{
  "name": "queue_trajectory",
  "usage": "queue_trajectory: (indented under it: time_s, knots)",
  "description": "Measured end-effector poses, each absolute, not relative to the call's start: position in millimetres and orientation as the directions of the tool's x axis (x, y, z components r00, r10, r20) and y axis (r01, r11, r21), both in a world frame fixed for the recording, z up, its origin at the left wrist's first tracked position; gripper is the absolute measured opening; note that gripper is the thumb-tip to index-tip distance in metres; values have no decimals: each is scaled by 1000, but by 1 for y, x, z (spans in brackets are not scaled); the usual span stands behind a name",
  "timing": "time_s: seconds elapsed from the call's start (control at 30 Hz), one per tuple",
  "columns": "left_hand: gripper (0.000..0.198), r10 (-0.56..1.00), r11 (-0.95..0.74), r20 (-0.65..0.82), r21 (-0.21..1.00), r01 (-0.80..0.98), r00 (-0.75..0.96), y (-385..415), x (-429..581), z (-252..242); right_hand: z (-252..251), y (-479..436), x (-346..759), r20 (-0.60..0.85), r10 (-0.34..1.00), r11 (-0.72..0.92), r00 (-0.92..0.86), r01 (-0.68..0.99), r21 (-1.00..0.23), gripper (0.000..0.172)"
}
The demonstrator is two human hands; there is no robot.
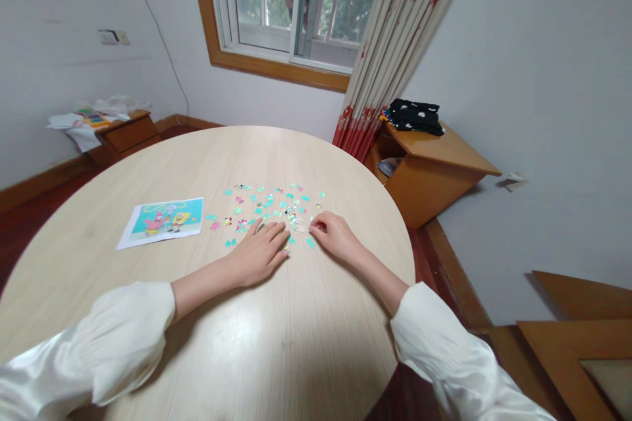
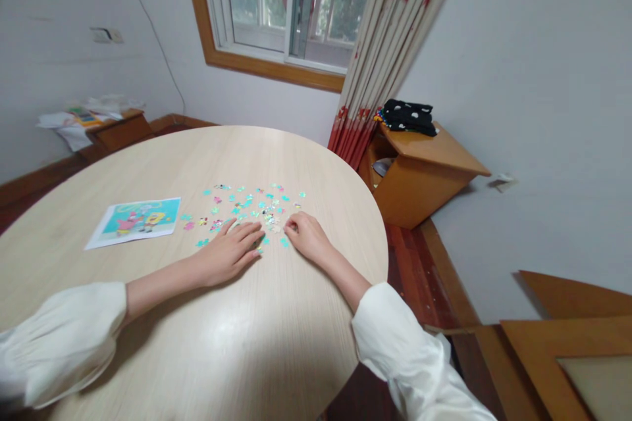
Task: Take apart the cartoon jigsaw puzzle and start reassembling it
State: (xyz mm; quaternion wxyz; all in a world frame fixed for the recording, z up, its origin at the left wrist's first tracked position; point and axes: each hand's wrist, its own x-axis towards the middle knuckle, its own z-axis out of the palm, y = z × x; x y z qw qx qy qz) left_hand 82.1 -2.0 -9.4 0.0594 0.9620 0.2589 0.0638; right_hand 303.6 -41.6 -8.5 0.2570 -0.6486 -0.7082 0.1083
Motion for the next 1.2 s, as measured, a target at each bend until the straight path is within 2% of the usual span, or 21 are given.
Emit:
queue_trajectory:
  time_s: [0.13, 0.27, 0.47, 0.57, 0.67, 0.8, 1.0, 1.1, 1.2]
  knots:
    - [47, 509, -857, 88, 146, 494, 856, 11, 98, -7, -15, -16, 301, 265, 950, 265, -163, 871, -413, 18]
    - [49, 509, -857, 65, 130, 499, 858, 18, 105, -14, -19, -7, 299, 227, 950, 275, -214, 918, -284, 16]
    - [48, 496, -867, 75, 104, 488, 865, 14, 95, -18, -19, -16, 303, 275, 922, 316, -273, 941, -124, 21]
    - [47, 493, -870, 89, 87, 486, 866, 10, 91, -18, -18, -13, 305, 296, 930, 266, -217, 955, -134, 21]
    - [45, 481, -877, 136, 86, 473, 866, 6, 87, -19, -17, -7, 305, 255, 951, 221, -177, 962, -157, 19]
    - [42, 474, -880, 176, 117, 460, 863, 0, 79, -17, -16, -2, 305, 253, 954, 199, -158, 970, -142, 15]
    - [37, 485, -873, 181, 169, 458, 856, 4, 78, -10, -16, -18, 303, 354, 904, 300, -240, 946, -124, 19]
    - [38, 505, -861, 164, 158, 483, 847, 13, 86, -10, -18, -36, 299, 335, 884, 382, -325, 917, -117, 21]
    - [39, 520, -854, 142, 118, 507, 842, 19, 94, -12, -20, -53, 297, 308, 895, 374, -322, 919, -127, 19]
